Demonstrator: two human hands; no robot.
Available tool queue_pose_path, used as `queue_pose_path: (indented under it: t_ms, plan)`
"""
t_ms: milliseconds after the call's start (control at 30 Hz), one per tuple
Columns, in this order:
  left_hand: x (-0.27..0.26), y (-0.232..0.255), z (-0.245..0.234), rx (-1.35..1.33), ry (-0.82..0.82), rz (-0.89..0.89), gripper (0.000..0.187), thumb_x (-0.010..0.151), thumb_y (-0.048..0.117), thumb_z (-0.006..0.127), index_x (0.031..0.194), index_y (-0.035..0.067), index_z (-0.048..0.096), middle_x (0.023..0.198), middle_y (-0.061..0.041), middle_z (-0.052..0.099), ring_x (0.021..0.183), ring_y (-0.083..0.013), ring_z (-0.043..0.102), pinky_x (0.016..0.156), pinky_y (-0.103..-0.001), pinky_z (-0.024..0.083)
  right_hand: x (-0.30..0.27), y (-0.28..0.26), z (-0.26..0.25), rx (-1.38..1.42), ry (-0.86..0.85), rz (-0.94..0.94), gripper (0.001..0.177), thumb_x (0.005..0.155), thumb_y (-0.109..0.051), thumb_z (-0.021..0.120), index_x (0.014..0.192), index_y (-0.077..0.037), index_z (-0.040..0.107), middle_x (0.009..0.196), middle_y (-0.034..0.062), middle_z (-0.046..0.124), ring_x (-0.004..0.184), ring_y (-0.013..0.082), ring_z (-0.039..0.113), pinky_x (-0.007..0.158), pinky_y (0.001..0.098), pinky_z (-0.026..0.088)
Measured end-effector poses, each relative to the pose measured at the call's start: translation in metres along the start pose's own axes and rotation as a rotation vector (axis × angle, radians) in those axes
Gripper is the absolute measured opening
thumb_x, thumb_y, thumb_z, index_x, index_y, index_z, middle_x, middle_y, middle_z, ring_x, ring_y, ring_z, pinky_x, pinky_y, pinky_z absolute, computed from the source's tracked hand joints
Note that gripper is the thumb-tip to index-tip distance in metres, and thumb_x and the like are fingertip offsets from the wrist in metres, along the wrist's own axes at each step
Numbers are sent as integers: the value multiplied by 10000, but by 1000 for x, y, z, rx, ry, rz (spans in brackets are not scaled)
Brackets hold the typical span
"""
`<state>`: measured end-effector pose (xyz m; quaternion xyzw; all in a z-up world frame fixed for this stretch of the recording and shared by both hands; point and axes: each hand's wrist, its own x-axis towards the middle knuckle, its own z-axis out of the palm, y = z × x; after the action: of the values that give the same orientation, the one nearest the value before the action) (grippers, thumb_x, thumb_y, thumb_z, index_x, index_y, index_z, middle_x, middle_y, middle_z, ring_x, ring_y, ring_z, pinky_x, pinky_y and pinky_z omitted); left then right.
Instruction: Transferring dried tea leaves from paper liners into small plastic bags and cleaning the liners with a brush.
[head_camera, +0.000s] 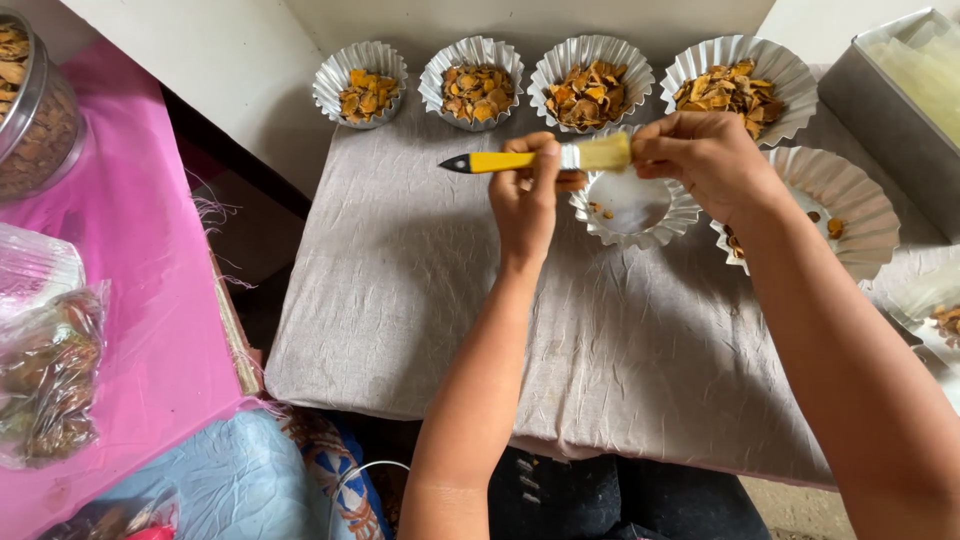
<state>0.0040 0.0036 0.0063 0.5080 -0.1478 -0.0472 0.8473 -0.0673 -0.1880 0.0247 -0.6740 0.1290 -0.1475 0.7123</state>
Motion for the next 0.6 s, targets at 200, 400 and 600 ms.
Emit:
queue_pose_path:
  t_ms: [200, 400, 600]
  plan:
    - [-1, 4, -1, 208, -82, -24, 231, 966, 263, 619, 1057, 53, 650, 865, -174, 741, 678, -226, 761, 589, -265, 626, -36, -68, -12, -197, 11, 225, 96, 1003, -37, 625, 1081, -34, 682, 1078, 97, 702, 932, 178, 660, 901, 282, 585]
    - [2, 3, -1, 229, -56, -5, 239, 957, 268, 621, 1029, 41, 643, 846, -163, 721, 659, -199, 742, 621, -251, 633, -40, -67, -109, -1488, -121, 317, 202, 973, -332, 751, 1130, -260, 857, 810, 4, 896, 624, 138, 763, 662, 270, 604]
    - [-1, 0, 1, 275, -43, 5, 241, 956, 278, 618, 1019, 47, 640, 853, -139, 707, 647, -197, 736, 611, -253, 639, -57, -73, -84, -1477, -8, 269, 287, 975, -377, 735, 1014, -95, 767, 896, 89, 798, 794, 218, 719, 754, 370, 593]
